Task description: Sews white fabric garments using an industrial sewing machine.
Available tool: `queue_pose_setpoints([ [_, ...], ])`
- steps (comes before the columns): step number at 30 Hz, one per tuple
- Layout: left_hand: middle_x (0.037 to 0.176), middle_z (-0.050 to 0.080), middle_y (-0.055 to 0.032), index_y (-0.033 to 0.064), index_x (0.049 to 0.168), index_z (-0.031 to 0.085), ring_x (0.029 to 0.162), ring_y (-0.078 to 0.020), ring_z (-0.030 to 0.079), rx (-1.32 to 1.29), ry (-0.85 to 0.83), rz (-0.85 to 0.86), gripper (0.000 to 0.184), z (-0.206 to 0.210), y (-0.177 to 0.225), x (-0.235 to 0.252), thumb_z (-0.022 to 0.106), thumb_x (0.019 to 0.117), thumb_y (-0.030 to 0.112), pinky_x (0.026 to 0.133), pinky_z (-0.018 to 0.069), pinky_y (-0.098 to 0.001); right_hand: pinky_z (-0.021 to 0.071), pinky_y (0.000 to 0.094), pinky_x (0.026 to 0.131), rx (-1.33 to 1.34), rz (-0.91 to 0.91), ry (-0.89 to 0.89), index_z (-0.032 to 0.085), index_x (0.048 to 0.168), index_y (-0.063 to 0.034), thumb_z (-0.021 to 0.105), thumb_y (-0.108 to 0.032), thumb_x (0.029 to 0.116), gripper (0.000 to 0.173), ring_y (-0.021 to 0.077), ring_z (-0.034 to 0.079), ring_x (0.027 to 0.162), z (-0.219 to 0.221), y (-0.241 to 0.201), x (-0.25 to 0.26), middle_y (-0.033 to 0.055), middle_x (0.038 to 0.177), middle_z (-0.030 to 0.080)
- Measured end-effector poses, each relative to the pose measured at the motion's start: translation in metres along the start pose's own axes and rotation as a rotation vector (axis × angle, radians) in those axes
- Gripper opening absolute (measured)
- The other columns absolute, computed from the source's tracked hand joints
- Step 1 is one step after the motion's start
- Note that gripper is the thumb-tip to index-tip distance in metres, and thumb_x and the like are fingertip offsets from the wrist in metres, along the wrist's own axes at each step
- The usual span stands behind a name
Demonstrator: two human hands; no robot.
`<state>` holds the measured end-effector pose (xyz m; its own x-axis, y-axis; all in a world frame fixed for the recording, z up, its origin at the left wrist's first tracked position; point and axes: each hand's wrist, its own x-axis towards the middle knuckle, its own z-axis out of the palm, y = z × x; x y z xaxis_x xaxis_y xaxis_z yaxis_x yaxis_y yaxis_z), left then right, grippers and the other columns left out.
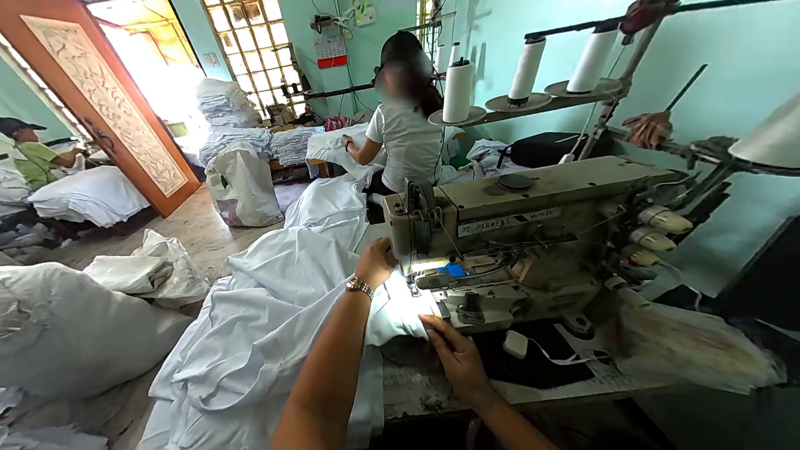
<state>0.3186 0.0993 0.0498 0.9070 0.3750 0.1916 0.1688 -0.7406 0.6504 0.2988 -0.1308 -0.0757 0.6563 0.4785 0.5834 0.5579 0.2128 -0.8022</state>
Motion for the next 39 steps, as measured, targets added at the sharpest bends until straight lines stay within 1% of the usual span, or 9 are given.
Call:
queue_pose_setpoints([
  [4,0.122,0.068,-0.0162,0.0002,0.126,0.063,0.107,-0.0242,0.069,-0.235,0.179,0.045,0.029,-0.013,-0.014,-0.017,0.062,0.1021,0.017,0.096,0.0566,-0.0437,0.0546,0.0173,0.066,-0.038,-0.076,0.036,0.073,0.123,-0.0103,0.052,-0.017,0.1053,0.028,0.0019,0.061,0.077,-0.026,-0.029,0.014,0.0024,0.099,0.066],
  [8,0.095,0.068,-0.0095,0.0017,0.105,0.068,0.078,-0.0145,0.067,-0.073,0.203,0.248,0.012,-0.033,-0.017,-0.057,0.061,0.0988,0.009,0.072,0.0585,-0.032,0.0558,0.0171,0.07,-0.052,-0.105,-0.084,0.075,0.109,-0.005,0.049,-0.008,0.1024,0.027,0.0011,0.065,0.084,-0.039,-0.045,0.047,0.004,0.104,0.073],
  [13,0.121,0.069,-0.0116,0.0042,0.109,0.074,0.109,-0.0196,0.068,0.203,-0.11,0.482,0.021,-0.026,-0.012,-0.079,0.057,0.0966,0.004,0.095,0.0567,-0.0358,0.0555,0.0267,0.082,-0.2,0.126,-0.311,0.076,0.113,-0.011,0.049,-0.004,0.0915,0.035,0.0054,0.068,0.091,-0.03,-0.045,0.072,0.0025,0.107,0.075],
  [16,0.121,0.069,-0.0124,0.003,0.107,0.074,0.115,-0.0224,0.067,0.289,-0.112,0.517,0.019,-0.024,-0.007,-0.079,0.058,0.099,0.008,0.101,0.0535,-0.0374,0.057,0.0266,0.084,-0.219,0.138,-0.28,0.077,0.108,-0.0118,0.049,-0.003,0.0888,0.035,0.0028,0.069,0.095,-0.027,-0.042,0.074,-0.001,0.107,0.076],
  [22,0.089,0.067,-0.0127,0.0024,0.091,0.066,0.069,-0.0223,0.068,0.385,0.343,0.645,0.007,-0.035,0.01,-0.091,0.063,0.0919,0.008,0.059,0.0575,-0.0365,0.0523,0.023,0.069,-0.28,0.142,-0.244,0.076,0.101,-0.0076,0.052,-0.008,0.0877,0.027,0.0014,0.063,0.074,-0.028,-0.042,0.076,0.0013,0.092,0.074],
  [26,0.093,0.07,-0.0134,0.0028,0.089,0.064,0.079,-0.0203,0.07,0.4,0.586,0.828,0.009,-0.047,0.043,-0.113,0.062,0.0954,0.009,0.068,0.059,-0.0296,0.0467,0.031,0.061,-0.332,0.149,-0.26,0.073,0.097,-0.0014,0.052,-0.006,0.0863,0.024,0.0089,0.055,0.064,-0.029,-0.046,0.075,0.006,0.076,0.065],
  [30,0.095,0.07,-0.0113,0.004,0.102,0.069,0.081,-0.0218,0.071,0.558,0.463,0.807,0.009,-0.057,0.058,-0.115,0.063,0.096,0.005,0.069,0.0598,-0.0333,0.0445,0.032,0.058,-0.326,0.113,-0.256,0.071,0.086,-0.004,0.058,-0.012,0.0834,0.015,0.0085,0.051,0.061,-0.028,-0.043,0.075,0.0023,0.072,0.06],
  [35,0.087,0.067,-0.0128,0.0027,0.088,0.067,0.074,-0.0248,0.069,0.609,0.44,0.828,0.005,-0.066,0.061,-0.116,0.067,0.0922,0.004,0.064,0.0586,-0.0373,0.0519,0.0441,0.07,-0.356,0.121,-0.305,0.072,0.085,-0.0022,0.072,-0.025,0.0905,0.023,0.0192,0.063,0.074,-0.027,-0.049,0.079,0.0102,0.08,0.067],
  [39,0.08,0.062,-0.01,0.0049,0.084,0.064,0.07,-0.0236,0.065,0.596,0.382,0.824,0.01,-0.061,0.079,-0.14,0.064,0.0946,0.007,0.061,0.0557,-0.0375,0.0477,0.0243,0.064,-0.154,0.186,-0.362,0.074,0.089,-0.0073,0.072,-0.033,0.0929,0.026,0.0025,0.054,0.067,-0.04,-0.066,0.063,-0.0019,0.077,0.063],
])
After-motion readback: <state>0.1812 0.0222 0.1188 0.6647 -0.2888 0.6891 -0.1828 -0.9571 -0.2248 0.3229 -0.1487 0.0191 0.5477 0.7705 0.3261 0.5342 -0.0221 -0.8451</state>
